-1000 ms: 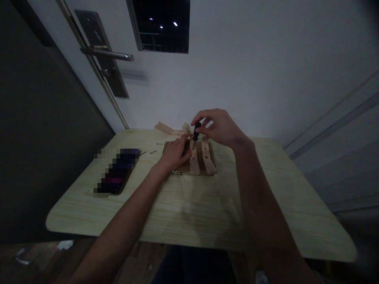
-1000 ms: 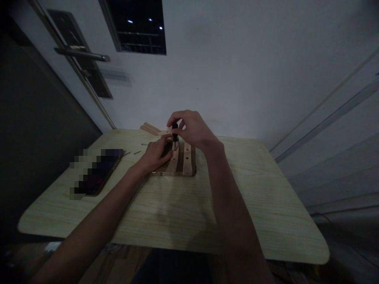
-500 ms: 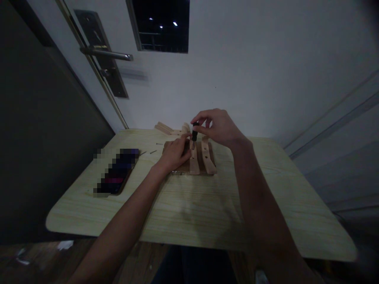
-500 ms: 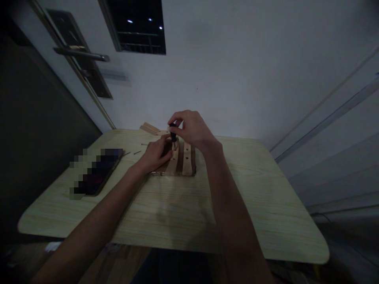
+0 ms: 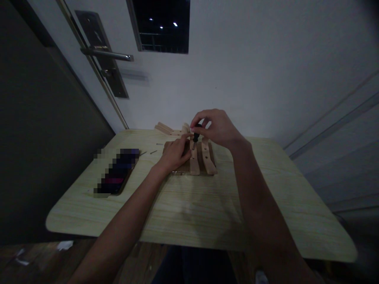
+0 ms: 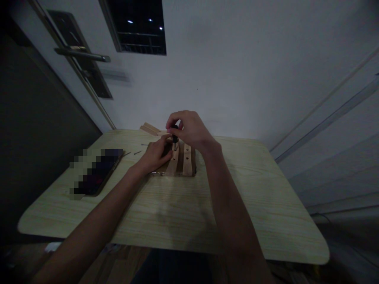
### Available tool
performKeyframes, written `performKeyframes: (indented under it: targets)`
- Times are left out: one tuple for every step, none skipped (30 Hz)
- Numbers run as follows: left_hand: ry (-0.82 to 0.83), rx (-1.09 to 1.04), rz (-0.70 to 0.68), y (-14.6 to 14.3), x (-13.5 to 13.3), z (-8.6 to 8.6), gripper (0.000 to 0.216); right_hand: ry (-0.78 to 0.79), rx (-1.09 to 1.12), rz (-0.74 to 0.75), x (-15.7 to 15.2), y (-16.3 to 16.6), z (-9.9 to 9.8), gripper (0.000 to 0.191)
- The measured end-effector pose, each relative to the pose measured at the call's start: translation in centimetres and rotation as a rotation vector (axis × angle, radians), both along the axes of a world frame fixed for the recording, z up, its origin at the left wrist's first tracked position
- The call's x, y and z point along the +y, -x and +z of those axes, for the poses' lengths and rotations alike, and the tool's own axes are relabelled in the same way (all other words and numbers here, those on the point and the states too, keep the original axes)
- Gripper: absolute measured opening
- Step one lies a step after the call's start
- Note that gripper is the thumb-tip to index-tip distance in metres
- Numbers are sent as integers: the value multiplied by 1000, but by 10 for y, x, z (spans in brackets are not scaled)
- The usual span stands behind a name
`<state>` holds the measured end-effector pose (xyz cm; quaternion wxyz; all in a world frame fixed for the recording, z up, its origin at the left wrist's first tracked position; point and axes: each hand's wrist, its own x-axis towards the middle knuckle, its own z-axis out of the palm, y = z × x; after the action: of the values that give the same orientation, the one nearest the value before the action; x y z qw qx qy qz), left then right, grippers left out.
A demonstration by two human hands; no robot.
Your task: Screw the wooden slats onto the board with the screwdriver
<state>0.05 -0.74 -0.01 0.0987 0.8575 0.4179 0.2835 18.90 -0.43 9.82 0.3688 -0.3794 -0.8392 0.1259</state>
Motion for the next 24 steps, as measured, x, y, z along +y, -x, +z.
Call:
performKeyframes:
  targets:
    - [1, 6, 3, 0, 0, 0, 59, 9, -8, 1, 0, -1, 0, 5]
    - [2, 11, 7, 0, -1, 0, 59, 15, -11, 0, 1, -2, -1, 8]
    - [3, 14, 9, 0, -1, 0, 59, 17, -10, -3, 1, -2, -2, 13]
    - [4, 15, 8, 0, -1, 0, 59, 14, -4, -7, 2, -3, -4, 19]
    - [4, 12, 7, 0, -1, 0, 58, 7, 2, -13, 2, -4, -5, 25]
    - [2, 9, 5, 0, -1, 0, 58, -2, 6, -17, 2, -5, -7, 30]
    - [0, 5, 3, 0, 0, 0, 58, -12, 8, -22, 3, -5, -8, 33]
    - [-1, 3, 0, 0, 0, 0, 58, -22, 6, -28, 3, -6, -9, 35]
    - [-2, 2, -1, 0, 0, -1, 58, -33, 2, -34, 3, -6, -9, 35]
    - [-1, 2, -1, 0, 0, -1, 58, -42, -4, -41, 4, -7, -9, 33]
    - [3, 2, 0, 0, 0, -1, 59, -50, -8, -50, 4, -7, -9, 31]
    - [8, 3, 3, 0, 0, 0, 59, -55, -12, -60, 4, -8, -9, 29]
    - [12, 5, 10, 0, 0, 0, 59, -56, -14, -69, 4, -8, -8, 27]
    - [15, 8, 16, 0, 0, 0, 59, -55, -16, -75, 4, -8, -7, 25]
    - [18, 11, 19, 0, 0, 0, 59, -52, -18, -80, 4, -8, -6, 23]
    - [18, 13, 18, 0, -1, 1, 59, -50, -21, -85, 4, -7, -5, 20]
    - [17, 13, 16, 0, -1, 1, 59, -48, -25, -91, 4, -7, -4, 15]
    - [14, 13, 13, 0, -1, 1, 60, -46, -29, -100, 3, -6, -4, 11]
    - [11, 13, 8, 0, -1, 1, 60, -44, -30, -112, 3, -5, -4, 9]
    - [8, 15, 6, 0, -1, 1, 60, -41, -28, -127, 3, -4, -4, 12]
    - [4, 18, 7, -1, -1, 1, 59, -38, -22, -144, 3, -3, -4, 18]
    - [1, 21, 10, -1, -1, 1, 59, -33, -12, -159, 3, -2, -5, 24]
    - [-2, 23, 12, -1, 0, 1, 58, -29, -1, -168, 3, -2, -6, 29]
    - [-5, 24, 13, -1, 0, 1, 58, -26, 10, -169, 3, -2, -6, 33]
